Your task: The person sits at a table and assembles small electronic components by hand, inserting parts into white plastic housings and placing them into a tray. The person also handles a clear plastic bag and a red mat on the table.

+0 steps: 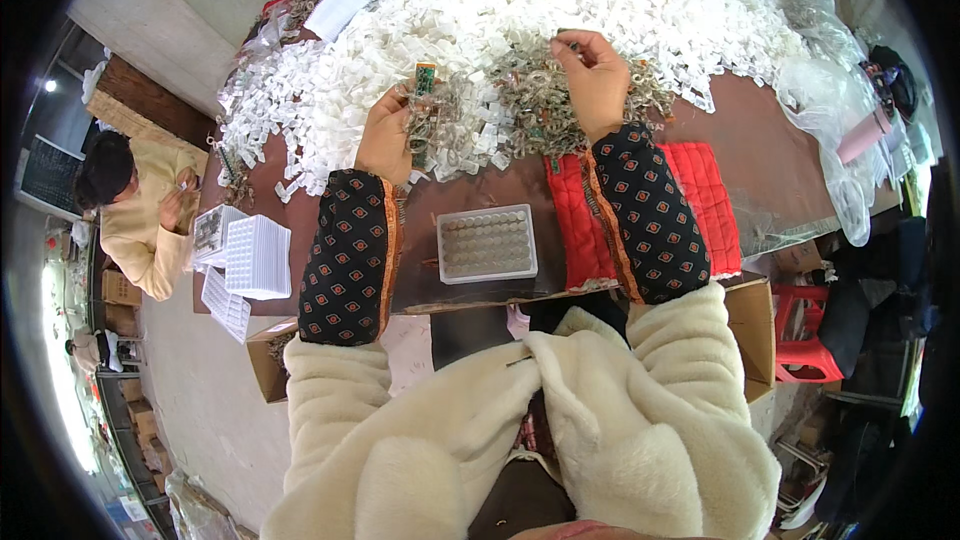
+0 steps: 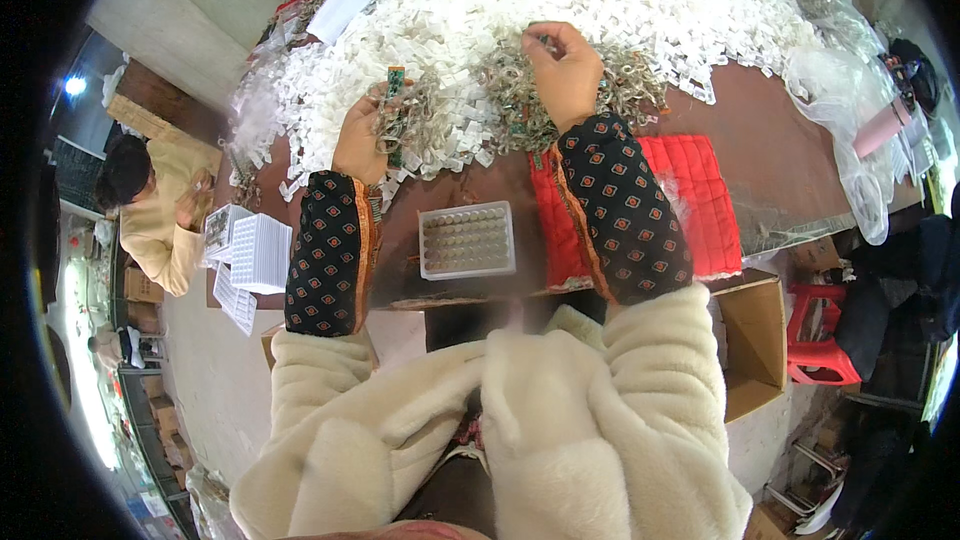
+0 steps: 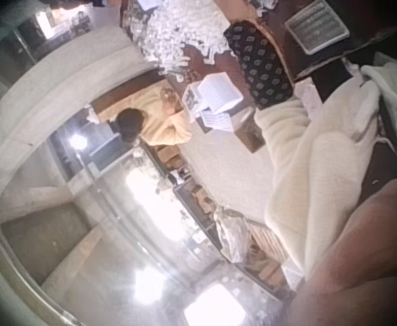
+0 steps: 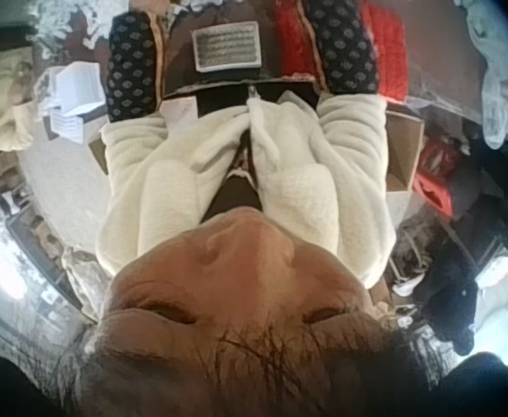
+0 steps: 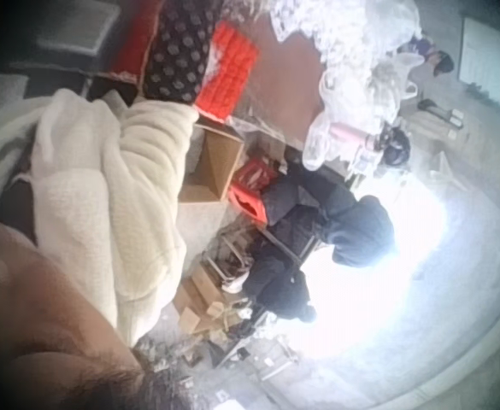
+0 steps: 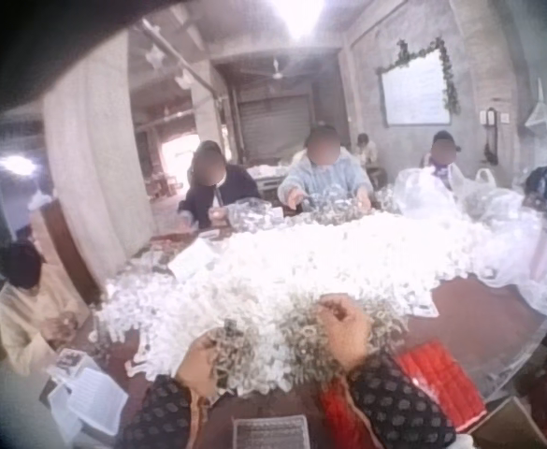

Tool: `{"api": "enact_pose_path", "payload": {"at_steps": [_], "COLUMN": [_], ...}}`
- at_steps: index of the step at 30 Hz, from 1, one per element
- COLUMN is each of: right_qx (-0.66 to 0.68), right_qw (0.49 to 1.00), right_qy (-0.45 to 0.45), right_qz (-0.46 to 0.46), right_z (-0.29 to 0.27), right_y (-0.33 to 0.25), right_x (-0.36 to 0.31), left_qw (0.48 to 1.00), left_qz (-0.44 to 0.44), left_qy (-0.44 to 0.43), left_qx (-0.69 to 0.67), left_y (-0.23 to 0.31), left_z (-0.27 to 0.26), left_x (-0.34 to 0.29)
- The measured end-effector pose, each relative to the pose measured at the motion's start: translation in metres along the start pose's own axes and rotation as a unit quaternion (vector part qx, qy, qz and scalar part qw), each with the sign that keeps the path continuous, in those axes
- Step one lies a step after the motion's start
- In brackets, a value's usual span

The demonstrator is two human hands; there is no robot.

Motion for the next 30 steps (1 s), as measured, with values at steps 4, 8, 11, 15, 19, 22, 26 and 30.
{"api": "enact_pose_path", "payload": {"at_steps": [4, 8, 11, 15, 19, 22, 26, 30], "right_qx": [-0.084, -0.162, -0.132, 0.034, 0.14, 0.213, 0.278, 0.293], "right_qw": [0.989, 0.986, 0.989, 0.996, 0.987, 0.975, 0.957, 0.952], "right_qy": [-0.09, 0.022, 0.021, 0.047, 0.07, 0.052, 0.081, 0.087], "right_qz": [-0.085, -0.02, 0.056, 0.069, 0.034, 0.022, 0.01, -0.002], "right_z": [0.017, -0.001, -0.01, -0.014, -0.017, -0.019, -0.041, -0.068], "right_y": [-0.015, -0.007, 0.006, 0.006, -0.016, -0.036, -0.059, -0.07], "right_x": [-0.005, 0.0, -0.001, 0.003, 0.01, 0.014, 0.024, 0.027], "left_qw": [0.995, 0.997, 0.995, 0.997, 0.998, 0.994, 0.954, 0.936], "left_qz": [0.038, 0.031, 0.062, 0.044, 0.02, 0.062, 0.116, 0.156], "left_qy": [-0.05, -0.055, -0.032, -0.027, -0.056, -0.002, 0.028, 0.028], "left_qx": [0.078, -0.053, -0.078, -0.056, 0.004, 0.094, 0.277, 0.315], "left_y": [0.003, 0.013, 0.023, 0.025, 0.02, 0.018, 0.025, 0.036], "left_z": [0.02, 0.022, 0.012, 0.005, 0.012, 0.017, 0.027, 0.042], "left_x": [-0.006, -0.013, -0.021, -0.021, -0.018, -0.016, -0.011, -0.013]}}
Point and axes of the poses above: each hand's wrist, its own x-axis towards the middle knuckle, its own z-axis out of the palm, y = z × x, the point moved 6 cm from there along x, towards the middle knuckle, and after that the axes turned 6 degrees about -z, right-handed, at the moved point
